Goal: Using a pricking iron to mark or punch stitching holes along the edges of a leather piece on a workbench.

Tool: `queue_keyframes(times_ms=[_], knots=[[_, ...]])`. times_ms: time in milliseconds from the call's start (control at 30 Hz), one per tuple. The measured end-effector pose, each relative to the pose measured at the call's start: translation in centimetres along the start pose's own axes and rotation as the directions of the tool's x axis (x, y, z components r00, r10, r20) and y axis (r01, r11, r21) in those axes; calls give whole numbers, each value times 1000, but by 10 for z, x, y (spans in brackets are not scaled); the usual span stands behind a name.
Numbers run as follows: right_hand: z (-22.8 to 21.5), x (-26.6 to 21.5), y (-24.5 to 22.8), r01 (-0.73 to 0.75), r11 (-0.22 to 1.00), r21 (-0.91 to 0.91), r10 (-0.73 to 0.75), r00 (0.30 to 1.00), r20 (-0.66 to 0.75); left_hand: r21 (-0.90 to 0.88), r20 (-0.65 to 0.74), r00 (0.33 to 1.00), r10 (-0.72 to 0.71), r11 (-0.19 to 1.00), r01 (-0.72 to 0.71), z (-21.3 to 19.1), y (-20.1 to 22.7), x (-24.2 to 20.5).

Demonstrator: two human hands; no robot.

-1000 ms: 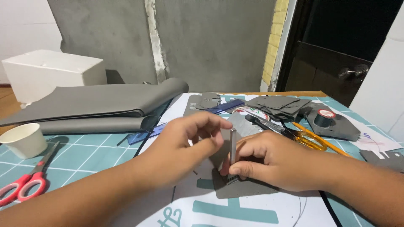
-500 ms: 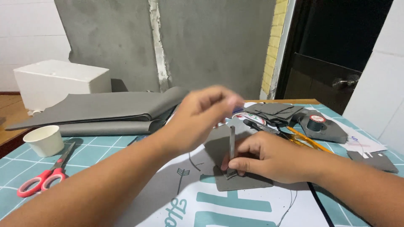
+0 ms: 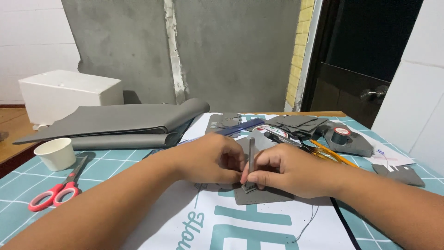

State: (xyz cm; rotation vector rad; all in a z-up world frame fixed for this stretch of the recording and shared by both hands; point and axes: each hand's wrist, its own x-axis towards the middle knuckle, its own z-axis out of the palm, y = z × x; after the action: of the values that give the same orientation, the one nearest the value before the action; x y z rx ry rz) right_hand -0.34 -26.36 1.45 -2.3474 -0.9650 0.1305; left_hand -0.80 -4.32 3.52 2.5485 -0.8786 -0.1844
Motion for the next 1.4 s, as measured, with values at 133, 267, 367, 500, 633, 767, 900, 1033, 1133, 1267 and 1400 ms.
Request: queue_keyframes(times_ms=[133,267,367,500,633,767,900,1033,1133,1267,1400], knots=[[1,4,-4,27,999,-43,-27,1000,1,-15,2,1000,9,1000,-9,0,-2,3],[2,1,-1,38,998,-42,-38,999,12,-173,-143,986,80,979,-104,6,-27,18],[1,2,12,51,999,-17,-51,999,12,-339,-249,952,180,904,-260,7,-33,22],[2,-1,5,47,998,33,-47,999,6,-537,-275,919,281,748,-389,13,-7,0],[0,2,15,55,997,56,-56,998,19,-576,-247,931,269,732,-365,24,-20,14],[-12,5,21,97,995,19,-96,995,-33,-521,-244,950,197,799,-300,28,-33,30],[-26,1,14,209,964,167,-143,930,-339,-493,-263,947,187,817,-298,22,-21,25],[-34,9,-13,244,970,9,-212,861,-462,-487,-292,934,205,808,-330,27,-31,37],[-35,18,-63,232,950,-208,-301,857,-419,-546,-244,951,191,783,-298,32,-40,41],[-27,21,-140,-426,877,-221,397,903,-167,-580,-230,925,303,721,-380,26,-28,34],[-24,29,-136,-314,907,-282,319,947,-28,-508,-240,935,262,786,-351,18,-19,32]])
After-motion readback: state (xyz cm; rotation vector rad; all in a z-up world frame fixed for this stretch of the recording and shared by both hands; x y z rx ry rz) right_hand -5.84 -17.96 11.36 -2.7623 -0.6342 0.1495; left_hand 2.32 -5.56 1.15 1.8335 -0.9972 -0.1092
